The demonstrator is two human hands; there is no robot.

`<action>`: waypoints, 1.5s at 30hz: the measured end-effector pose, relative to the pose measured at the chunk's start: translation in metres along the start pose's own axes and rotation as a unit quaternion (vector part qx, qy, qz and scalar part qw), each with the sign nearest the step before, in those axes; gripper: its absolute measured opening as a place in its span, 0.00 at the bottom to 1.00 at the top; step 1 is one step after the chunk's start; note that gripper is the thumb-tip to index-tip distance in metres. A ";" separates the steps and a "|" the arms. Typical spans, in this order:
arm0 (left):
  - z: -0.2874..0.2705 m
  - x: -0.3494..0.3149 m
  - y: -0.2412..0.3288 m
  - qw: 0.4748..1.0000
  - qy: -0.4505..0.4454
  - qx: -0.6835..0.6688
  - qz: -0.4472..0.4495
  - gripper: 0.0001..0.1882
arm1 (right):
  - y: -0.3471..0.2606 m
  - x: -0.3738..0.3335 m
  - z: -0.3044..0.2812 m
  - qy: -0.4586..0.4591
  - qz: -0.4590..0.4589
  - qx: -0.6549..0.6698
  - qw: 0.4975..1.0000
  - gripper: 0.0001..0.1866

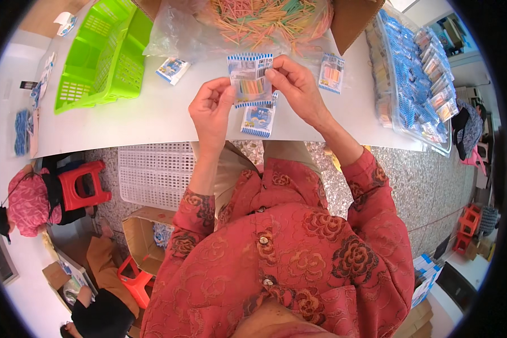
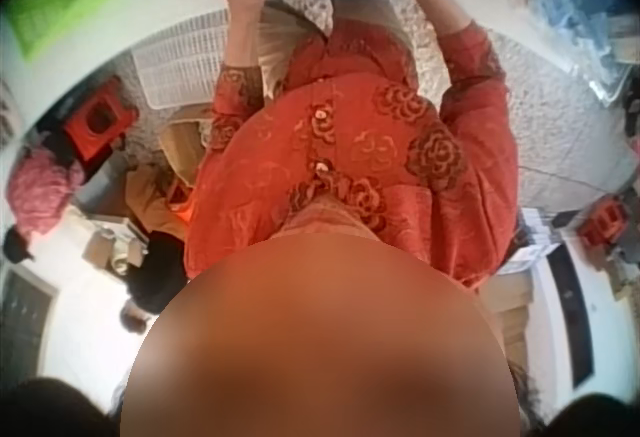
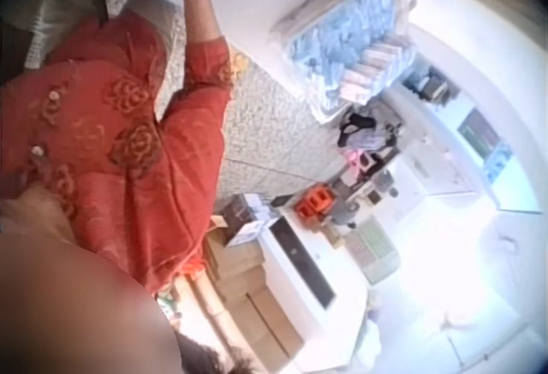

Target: Packaging rubber bands into small plastic sachets and sealing them at a workbench.

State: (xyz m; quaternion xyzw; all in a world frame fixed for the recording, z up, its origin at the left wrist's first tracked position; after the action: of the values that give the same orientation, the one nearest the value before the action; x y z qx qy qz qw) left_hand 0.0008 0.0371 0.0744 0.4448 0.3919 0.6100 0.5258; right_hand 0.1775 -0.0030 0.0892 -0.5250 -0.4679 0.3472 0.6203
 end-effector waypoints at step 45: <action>-0.027 -0.040 -0.066 0.854 -0.113 0.429 0.270 0.28 | 0.055 -0.035 -0.046 0.138 -0.244 -0.392 0.876 0.23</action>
State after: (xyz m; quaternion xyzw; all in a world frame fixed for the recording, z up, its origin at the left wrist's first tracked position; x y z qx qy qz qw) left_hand -0.0033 0.0063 -0.0007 0.7803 0.4175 0.4448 0.1378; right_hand 0.2134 -0.0388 0.0274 -0.6371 -0.5887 -0.1033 0.4867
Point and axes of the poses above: each hand's wrist, its own x-axis towards the middle knuckle, its own z-axis out of the palm, y = z × x, the point moved 1 cm from there along x, towards the middle knuckle, and after that the axes turned 15 degrees about y, right-handed, at the moved point
